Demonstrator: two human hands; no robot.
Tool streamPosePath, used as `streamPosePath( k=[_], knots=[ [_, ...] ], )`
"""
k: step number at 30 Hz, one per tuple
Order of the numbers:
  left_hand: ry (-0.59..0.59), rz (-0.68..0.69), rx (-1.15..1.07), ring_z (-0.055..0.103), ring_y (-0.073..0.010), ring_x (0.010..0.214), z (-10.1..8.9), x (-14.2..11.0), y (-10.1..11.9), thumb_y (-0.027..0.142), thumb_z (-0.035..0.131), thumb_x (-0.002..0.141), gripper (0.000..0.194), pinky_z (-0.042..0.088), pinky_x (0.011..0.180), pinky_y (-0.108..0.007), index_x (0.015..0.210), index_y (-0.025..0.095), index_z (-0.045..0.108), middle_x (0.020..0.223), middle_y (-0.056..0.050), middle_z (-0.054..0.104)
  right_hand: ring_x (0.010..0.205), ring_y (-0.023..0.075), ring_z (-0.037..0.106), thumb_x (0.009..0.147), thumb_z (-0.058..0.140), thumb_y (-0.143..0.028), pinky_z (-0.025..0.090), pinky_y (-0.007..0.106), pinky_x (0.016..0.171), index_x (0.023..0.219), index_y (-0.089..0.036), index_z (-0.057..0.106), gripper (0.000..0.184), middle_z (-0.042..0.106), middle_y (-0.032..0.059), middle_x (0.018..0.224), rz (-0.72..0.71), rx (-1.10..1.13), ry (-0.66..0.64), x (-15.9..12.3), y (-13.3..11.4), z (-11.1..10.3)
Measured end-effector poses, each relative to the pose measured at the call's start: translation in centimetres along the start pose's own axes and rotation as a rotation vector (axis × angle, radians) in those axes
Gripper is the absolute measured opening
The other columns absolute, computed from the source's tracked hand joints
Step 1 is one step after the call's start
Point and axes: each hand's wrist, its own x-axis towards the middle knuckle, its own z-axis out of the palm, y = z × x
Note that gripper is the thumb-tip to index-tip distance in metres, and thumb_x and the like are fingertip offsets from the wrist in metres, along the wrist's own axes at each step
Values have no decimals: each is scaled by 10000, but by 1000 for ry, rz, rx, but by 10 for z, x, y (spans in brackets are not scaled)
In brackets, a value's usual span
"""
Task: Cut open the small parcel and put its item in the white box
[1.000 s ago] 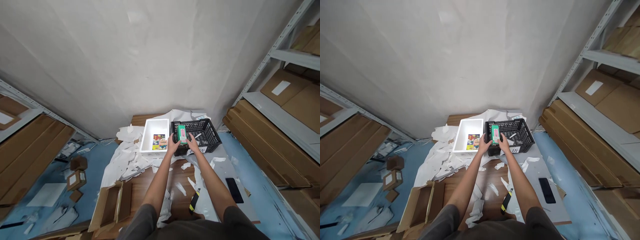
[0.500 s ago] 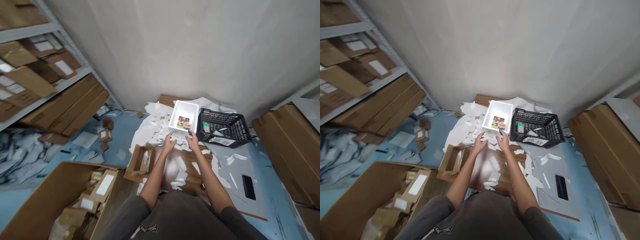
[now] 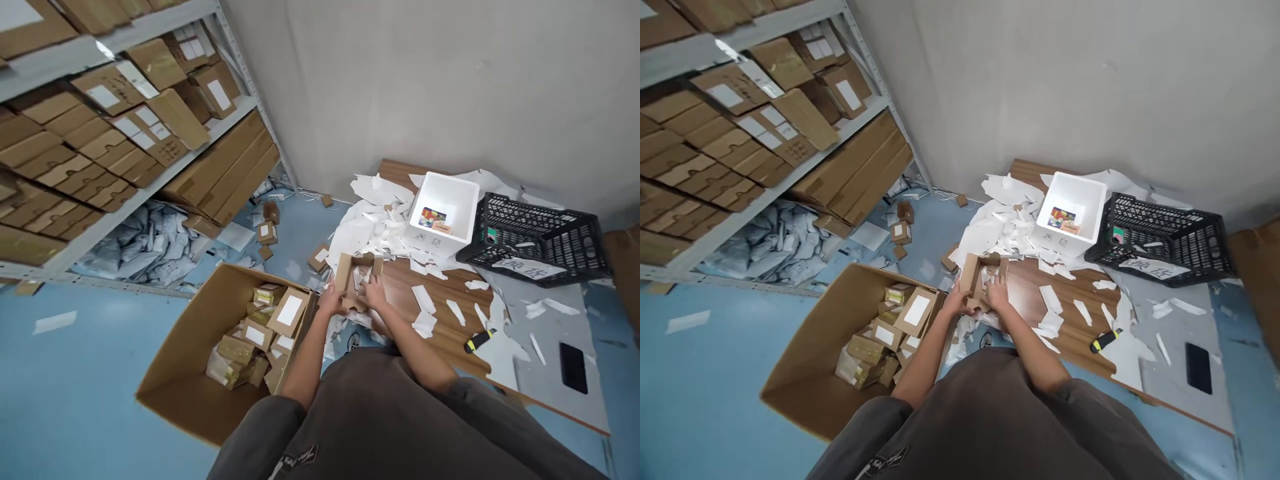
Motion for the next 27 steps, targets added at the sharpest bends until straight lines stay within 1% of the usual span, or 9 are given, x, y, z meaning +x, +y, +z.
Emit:
streamPosePath(
  k=[3, 5, 8, 11, 14, 17, 21, 24, 27],
  knots=[
    [-58, -8, 56, 422, -453, 1565, 18, -3, -4, 373, 1074, 511, 690, 373, 1267, -524, 1138, 238, 818, 1811, -142, 243, 1653, 494, 196, 665, 998, -269, 216, 667, 1305, 1113, -236, 810, 487, 370, 141, 1773, 134, -31, 22, -41, 28, 15],
    [-23, -3, 36, 457, -460, 1533, 30, 0, 0, 355, 1027, 623, 506, 398, 1249, -552, 1061, 203, 824, 1806, -155, 267, 1672, 501, 140, 693, 992, -277, 196, 692, 1300, 1075, -221, 809, 428, 254, 139, 1823, 216, -5, 2, -59, 39, 21],
    [13, 31, -18, 518, -454, 1479, 43, 6, 8, 314, 928, 759, 223, 443, 1221, -575, 910, 199, 811, 1782, -142, 350, 1677, 499, 139, 741, 971, -259, 198, 689, 1301, 960, -185, 808, 283, 202, 156, 1836, 312, 17, 19, -65, 38, 22],
    [59, 72, -49, 525, -439, 1486, 47, 10, 20, 271, 846, 825, 83, 445, 1231, -585, 880, 224, 805, 1755, -110, 415, 1670, 483, 195, 812, 924, -237, 232, 649, 1311, 886, -170, 812, 150, 233, 160, 1827, 334, 24, 86, -61, 30, 5],
    [119, 133, -92, 489, -424, 1535, 47, 13, 45, 269, 815, 852, 75, 422, 1263, -590, 921, 240, 817, 1744, -101, 432, 1664, 435, 251, 867, 891, -250, 262, 632, 1321, 924, -212, 832, 90, 271, 92, 1824, 262, 46, 206, -69, 28, -31],
    [147, 282, -134, 444, -409, 1580, 53, 15, 90, 308, 789, 897, 92, 395, 1293, -585, 953, 245, 827, 1761, -97, 399, 1671, 392, 252, 903, 865, -251, 273, 629, 1332, 962, -251, 833, 67, 288, 22, 1820, 188, 34, 389, -99, 35, -74],
    [64, 521, -122, 383, -402, 1625, 83, 9, 179, 309, 800, 912, 90, 404, 1298, -533, 963, 240, 825, 1814, -81, 297, 1683, 404, 212, 946, 817, -261, 259, 657, 1340, 971, -248, 838, 36, 277, 14, 1821, 236, 18, 607, -165, 64, -130],
    [-20, 698, -110, 314, -387, 1662, 131, -7, 256, 279, 794, 929, 65, 378, 1310, -535, 968, 233, 820, 1823, -83, 274, 1685, 422, 194, 936, 828, -299, 248, 677, 1341, 1004, -247, 845, 87, 248, 11, 1828, 329, 37, 739, -232, 102, -171],
    [-104, 827, -117, 274, -390, 1676, 201, -38, 334, 236, 775, 947, 58, 330, 1324, -583, 983, 210, 813, 1834, -84, 237, 1693, 424, 156, 958, 789, -293, 249, 677, 1338, 1013, -245, 842, 91, 215, -18, 1836, 436, 15, 876, -316, 146, -210]
  ],
)
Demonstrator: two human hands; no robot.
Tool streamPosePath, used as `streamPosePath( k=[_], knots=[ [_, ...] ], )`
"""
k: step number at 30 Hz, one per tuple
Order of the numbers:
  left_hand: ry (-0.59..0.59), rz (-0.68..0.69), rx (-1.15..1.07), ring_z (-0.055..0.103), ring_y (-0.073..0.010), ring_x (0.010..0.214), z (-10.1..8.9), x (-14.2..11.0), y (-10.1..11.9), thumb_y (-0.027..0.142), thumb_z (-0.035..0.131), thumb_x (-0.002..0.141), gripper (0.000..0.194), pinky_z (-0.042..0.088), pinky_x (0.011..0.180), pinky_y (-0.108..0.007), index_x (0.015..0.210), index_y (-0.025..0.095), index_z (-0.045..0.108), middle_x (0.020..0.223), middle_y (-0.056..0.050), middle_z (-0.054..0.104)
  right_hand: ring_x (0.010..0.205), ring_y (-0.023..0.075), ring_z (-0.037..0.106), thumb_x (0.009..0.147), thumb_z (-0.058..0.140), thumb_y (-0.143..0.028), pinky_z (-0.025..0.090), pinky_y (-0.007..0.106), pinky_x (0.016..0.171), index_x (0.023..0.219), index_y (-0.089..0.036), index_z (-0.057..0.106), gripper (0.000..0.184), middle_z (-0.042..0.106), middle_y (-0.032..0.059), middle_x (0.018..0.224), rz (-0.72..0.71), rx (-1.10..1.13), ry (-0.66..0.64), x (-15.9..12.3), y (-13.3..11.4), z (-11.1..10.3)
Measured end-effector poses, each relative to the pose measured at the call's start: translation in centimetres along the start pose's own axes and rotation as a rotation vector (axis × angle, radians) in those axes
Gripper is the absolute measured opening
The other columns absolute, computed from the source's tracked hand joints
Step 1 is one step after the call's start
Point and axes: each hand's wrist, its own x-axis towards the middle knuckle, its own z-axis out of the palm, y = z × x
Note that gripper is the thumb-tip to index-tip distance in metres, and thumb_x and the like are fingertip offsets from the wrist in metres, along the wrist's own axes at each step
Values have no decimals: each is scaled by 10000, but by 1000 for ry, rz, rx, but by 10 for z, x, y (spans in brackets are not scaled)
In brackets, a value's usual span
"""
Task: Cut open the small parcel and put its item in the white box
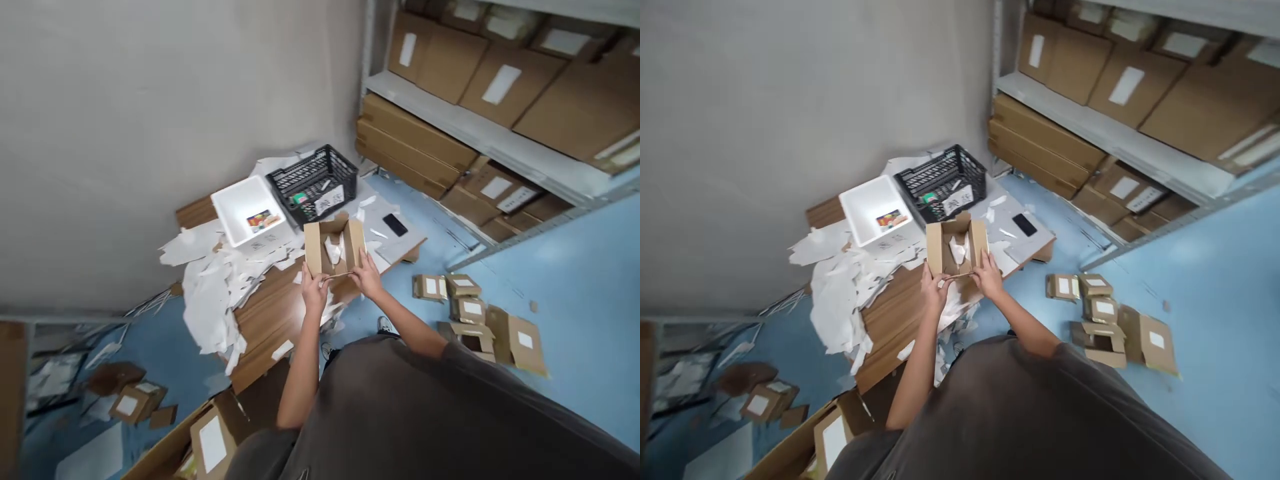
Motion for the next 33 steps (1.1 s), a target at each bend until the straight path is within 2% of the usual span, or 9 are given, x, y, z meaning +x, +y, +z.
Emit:
streamPosePath(
  k=[4, 8, 12, 15, 18, 20, 25, 30, 33],
  knots=[
    [-199, 127, -101, 278, -405, 1671, 124, 27, 91, 218, 804, 933, 51, 327, 1318, -637, 983, 210, 811, 1840, -60, 214, 1691, 443, 144, 979, 751, -294, 255, 684, 1326, 1013, -225, 835, 114, 195, -12, 1841, 132, -82, 182, -30, 91, -116],
    [-427, 213, -134, 329, -407, 1652, 240, 21, 178, 243, 848, 904, 100, 363, 1310, -651, 996, 216, 821, 1839, -71, 219, 1673, 442, 204, 985, 737, -307, 286, 671, 1318, 1023, -213, 838, 143, 226, 27, 1835, 270, -254, 333, -91, 165, -211],
    [-619, 304, -45, 263, -388, 1682, 323, -4, 247, 254, 886, 869, 150, 346, 1341, -622, 1010, 275, 837, 1838, 9, 233, 1640, 448, 278, 955, 747, -311, 332, 654, 1296, 1010, -196, 843, 159, 284, 82, 1817, 428, -434, 455, -157, 214, -266],
    [-773, 402, -14, 176, -405, 1704, 357, -19, 278, 244, 879, 872, 233, 312, 1351, -629, 1096, 286, 830, 1849, 14, 194, 1618, 476, 296, 935, 723, -317, 342, 695, 1263, 1036, -205, 849, 196, 405, 110, 1757, 603, -492, 501, -196, 242, -283],
    [-865, 423, -10, 140, -429, 1706, 367, -17, 285, 247, 889, 854, 508, 325, 1330, -646, 1340, 290, 748, 1850, -52, 196, 1590, 533, 300, 872, 725, -304, 356, 756, 1207, 1139, -212, 839, 304, 486, 161, 1686, 836, -502, 504, -217, 263, -289],
    [-835, 384, -16, 217, -420, 1689, 360, -7, 277, 263, 873, 866, 629, 343, 1322, -628, 1460, 285, 670, 1813, -104, 297, 1554, 531, 348, 837, 729, -315, 378, 750, 1190, 1220, -203, 811, 407, 523, 197, 1634, 882, -490, 496, -216, 273, -289],
    [-539, 288, -65, 546, -326, 1478, 305, 32, 230, 245, 789, 911, 592, 438, 1281, -510, 1482, 234, 634, 1534, -149, 604, 1481, 420, 451, 870, 664, -379, 416, 643, 1215, 1413, -184, 676, 578, 554, 199, 1558, 551, -447, 445, -156, 268, -269],
    [-319, 227, -76, 566, -302, 1439, 233, 55, 172, 234, 748, 917, 563, 459, 1259, -463, 1467, 234, 628, 1495, -136, 598, 1484, 401, 455, 926, 632, -402, 419, 601, 1230, 1481, -163, 615, 604, 515, 213, 1595, 324, -407, 354, -79, 231, -229],
    [-242, 176, -59, 559, -307, 1446, 203, 58, 142, 268, 725, 938, 547, 456, 1257, -477, 1474, 255, 617, 1505, -129, 592, 1490, 399, 454, 944, 627, -424, 412, 605, 1236, 1495, -161, 599, 611, 520, 219, 1588, 254, -394, 309, -44, 217, -211]
  ],
)
